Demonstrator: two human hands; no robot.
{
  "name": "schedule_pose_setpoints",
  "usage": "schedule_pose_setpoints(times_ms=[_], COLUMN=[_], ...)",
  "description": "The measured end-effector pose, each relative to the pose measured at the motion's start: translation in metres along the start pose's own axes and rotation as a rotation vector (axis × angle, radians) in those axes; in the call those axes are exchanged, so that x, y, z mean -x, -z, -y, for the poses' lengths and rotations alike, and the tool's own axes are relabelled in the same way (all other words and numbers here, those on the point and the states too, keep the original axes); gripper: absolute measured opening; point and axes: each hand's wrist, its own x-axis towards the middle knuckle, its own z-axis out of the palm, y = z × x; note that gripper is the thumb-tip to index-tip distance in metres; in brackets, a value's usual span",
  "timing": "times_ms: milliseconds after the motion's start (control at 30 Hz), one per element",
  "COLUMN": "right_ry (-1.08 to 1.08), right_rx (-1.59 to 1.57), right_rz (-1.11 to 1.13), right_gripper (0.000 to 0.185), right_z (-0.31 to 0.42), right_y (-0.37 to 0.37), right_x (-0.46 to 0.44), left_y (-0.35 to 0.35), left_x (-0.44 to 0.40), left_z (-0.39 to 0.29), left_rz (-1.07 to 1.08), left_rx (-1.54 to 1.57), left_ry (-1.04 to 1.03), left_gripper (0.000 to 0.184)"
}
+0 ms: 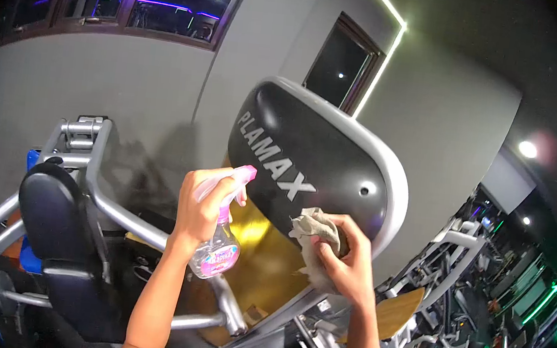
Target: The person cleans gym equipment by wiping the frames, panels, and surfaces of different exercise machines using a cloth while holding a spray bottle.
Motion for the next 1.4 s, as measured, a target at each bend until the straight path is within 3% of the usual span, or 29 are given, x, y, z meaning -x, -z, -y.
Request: schedule_pose_setpoints(times_ms=[33, 167, 333, 500, 667, 900, 1100, 1233, 1300, 1400], right_ry=[0.162, 0.315, 0.312, 0.465, 0.478, 0.417, 0.405, 0.460, 0.489, 0.345], right_rx=[0.173, 0.653, 1.035, 1.104, 1.179, 1.210, 1.157, 1.184, 1.212, 1.292], right_rz=[-0.002, -0.086, 0.041, 0.074, 0.174, 0.205, 0.210, 0.170, 0.152, 0.194], right_gripper=[0.037, 0.049, 0.044, 0.034, 0.033, 0.032, 0.029, 0.027, 0.027, 0.021], right_z=[0.003, 0.038, 0.055, 0.047, 0.041, 0.041, 0.046, 0.047, 0.039, 0.017], right_y=[0.006, 0.012, 0.023, 0.038, 0.039, 0.037, 0.040, 0.036, 0.029, 0.012], right_x=[-0.014, -0.054, -0.093, -0.126, -0.142, -0.144, -0.154, -0.185, -0.203, -0.230], left_y=[0.002, -0.005, -0.013, -0.016, -0.017, -0.017, 0.006, 0.018, 0.025, 0.031], left_x=[-0.010, -0.046, -0.080, -0.104, -0.122, -0.129, -0.142, -0.146, -0.148, -0.150], left_z=[0.003, 0.016, 0.028, 0.038, 0.055, 0.059, 0.071, 0.078, 0.078, 0.079], left_rz=[0.005, -0.026, -0.010, -0.009, 0.011, 0.015, 0.154, 0.193, 0.222, 0.266], left_rx=[-0.004, 0.074, 0.076, 0.067, 0.023, 0.041, 0.167, 0.146, 0.214, 0.267], left_ry=[0.014, 0.049, 0.048, 0.028, -0.009, 0.090, 0.055, -0.024, 0.045, 0.005], left_gripper=[0.046, 0.040, 0.043, 0.041, 0.038, 0.036, 0.032, 0.037, 0.042, 0.047])
